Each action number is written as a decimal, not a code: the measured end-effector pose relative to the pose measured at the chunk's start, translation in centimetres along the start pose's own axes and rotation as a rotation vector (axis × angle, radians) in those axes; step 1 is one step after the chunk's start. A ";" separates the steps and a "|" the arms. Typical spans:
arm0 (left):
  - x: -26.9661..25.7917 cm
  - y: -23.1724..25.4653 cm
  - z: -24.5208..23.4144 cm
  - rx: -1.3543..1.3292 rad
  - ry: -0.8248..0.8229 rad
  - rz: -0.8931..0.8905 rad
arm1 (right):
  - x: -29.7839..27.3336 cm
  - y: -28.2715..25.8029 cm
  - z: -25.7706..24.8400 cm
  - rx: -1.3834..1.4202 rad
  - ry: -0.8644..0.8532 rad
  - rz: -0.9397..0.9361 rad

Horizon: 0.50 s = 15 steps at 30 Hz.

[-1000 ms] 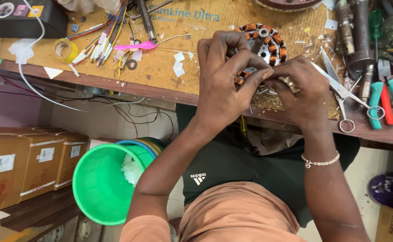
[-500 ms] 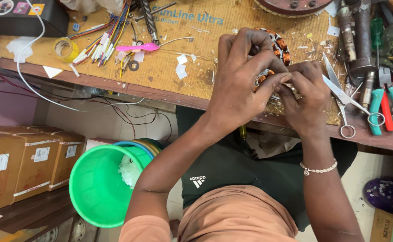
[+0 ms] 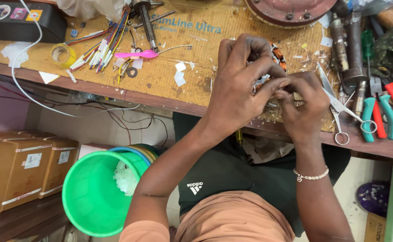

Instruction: The person is repairing an electrical stator by hand. They use a hammer to tap components into place, then use scissors to cut and insert small white plastic spacers into the slots between copper windings.

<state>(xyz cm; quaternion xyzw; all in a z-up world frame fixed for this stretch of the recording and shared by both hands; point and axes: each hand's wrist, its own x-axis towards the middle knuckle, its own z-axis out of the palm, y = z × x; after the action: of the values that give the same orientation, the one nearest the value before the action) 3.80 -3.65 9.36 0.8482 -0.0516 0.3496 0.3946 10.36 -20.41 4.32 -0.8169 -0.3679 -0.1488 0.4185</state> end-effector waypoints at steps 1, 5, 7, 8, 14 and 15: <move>0.1 0.1 -0.1 -0.001 -0.005 0.014 | 0.4 -0.4 -0.1 -0.004 0.034 0.011; 0.0 0.0 -0.9 -0.095 0.078 0.033 | 1.5 -1.4 -0.1 0.031 -0.019 0.006; -0.6 -0.5 -1.9 -0.071 0.129 -0.068 | 1.8 -1.6 0.0 0.030 -0.049 0.044; -0.9 -0.9 -2.3 -0.048 0.155 -0.113 | 1.9 -1.5 0.1 0.030 -0.065 0.063; -3.6 -3.7 -3.1 -0.134 0.133 -0.392 | 2.1 -0.3 -0.6 0.046 -0.158 -0.011; -4.0 -3.8 -2.8 -0.158 0.129 -0.402 | 2.2 -0.1 -1.1 0.058 -0.195 -0.045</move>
<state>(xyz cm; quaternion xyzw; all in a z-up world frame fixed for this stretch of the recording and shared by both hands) 0.64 0.20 5.68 0.7837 0.1168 0.3124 0.5240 11.87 -20.15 6.24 -0.8066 -0.4293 -0.0673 0.4007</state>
